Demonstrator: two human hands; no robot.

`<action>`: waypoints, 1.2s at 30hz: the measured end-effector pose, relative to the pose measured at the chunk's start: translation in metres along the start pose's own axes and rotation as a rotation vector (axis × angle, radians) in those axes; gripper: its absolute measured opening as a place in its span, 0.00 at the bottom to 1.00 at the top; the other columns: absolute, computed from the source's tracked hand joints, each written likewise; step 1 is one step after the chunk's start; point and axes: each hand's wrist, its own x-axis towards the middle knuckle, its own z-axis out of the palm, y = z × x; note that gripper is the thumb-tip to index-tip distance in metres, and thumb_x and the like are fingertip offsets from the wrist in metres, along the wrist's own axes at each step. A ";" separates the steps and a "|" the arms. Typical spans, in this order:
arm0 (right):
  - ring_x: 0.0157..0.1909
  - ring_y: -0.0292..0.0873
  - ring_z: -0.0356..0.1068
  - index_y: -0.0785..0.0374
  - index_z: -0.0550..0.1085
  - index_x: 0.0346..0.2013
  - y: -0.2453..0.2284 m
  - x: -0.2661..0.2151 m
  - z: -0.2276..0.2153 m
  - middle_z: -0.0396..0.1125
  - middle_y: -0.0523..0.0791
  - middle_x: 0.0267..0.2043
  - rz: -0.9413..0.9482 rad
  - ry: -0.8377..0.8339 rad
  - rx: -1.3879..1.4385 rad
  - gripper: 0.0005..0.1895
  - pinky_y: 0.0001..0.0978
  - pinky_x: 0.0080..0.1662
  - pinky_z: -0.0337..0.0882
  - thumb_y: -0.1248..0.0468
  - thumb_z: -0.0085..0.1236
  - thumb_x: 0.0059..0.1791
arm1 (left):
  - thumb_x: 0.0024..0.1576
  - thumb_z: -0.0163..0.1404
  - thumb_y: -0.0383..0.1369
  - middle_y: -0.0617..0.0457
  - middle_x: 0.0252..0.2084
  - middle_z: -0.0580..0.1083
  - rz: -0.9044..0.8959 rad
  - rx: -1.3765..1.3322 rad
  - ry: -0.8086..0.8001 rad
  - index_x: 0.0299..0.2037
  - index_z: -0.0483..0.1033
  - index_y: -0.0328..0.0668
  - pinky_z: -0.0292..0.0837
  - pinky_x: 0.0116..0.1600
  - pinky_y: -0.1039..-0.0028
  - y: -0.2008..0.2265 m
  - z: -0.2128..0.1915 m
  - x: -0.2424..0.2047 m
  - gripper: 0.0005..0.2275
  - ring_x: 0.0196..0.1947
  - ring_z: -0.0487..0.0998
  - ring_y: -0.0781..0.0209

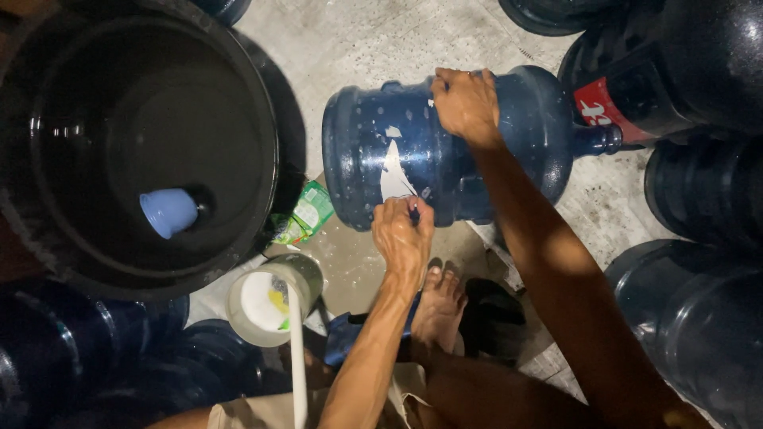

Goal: The person washes the exterior of a large plastic water jug using a yellow sponge, scrubbing the top, sides, and bottom while rotating the bottle on the floor.

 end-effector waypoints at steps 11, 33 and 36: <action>0.61 0.48 0.58 0.56 0.67 0.56 0.001 0.000 0.000 0.63 0.53 0.55 0.010 0.005 -0.006 0.26 0.40 0.67 0.33 0.52 0.28 0.51 | 0.47 0.46 0.22 0.51 0.23 0.66 0.040 -0.138 0.012 0.23 0.65 0.36 0.61 0.33 0.66 -0.007 -0.011 0.015 0.04 0.25 0.62 0.56; 0.64 0.50 0.54 0.55 0.64 0.59 -0.011 -0.010 -0.011 0.60 0.54 0.58 0.045 -0.042 0.006 0.26 0.42 0.67 0.31 0.52 0.26 0.51 | 0.48 0.45 0.19 0.51 0.25 0.62 0.164 -0.199 0.014 0.26 0.63 0.35 0.60 0.35 0.69 -0.039 -0.043 0.065 0.04 0.27 0.62 0.59; 0.66 0.49 0.52 0.55 0.63 0.59 -0.012 -0.014 -0.013 0.59 0.50 0.60 0.053 -0.063 0.003 0.26 0.43 0.67 0.29 0.53 0.26 0.51 | 0.48 0.45 0.20 0.50 0.24 0.63 0.233 -0.143 0.059 0.27 0.64 0.34 0.59 0.29 0.70 -0.050 -0.043 0.077 0.03 0.26 0.61 0.59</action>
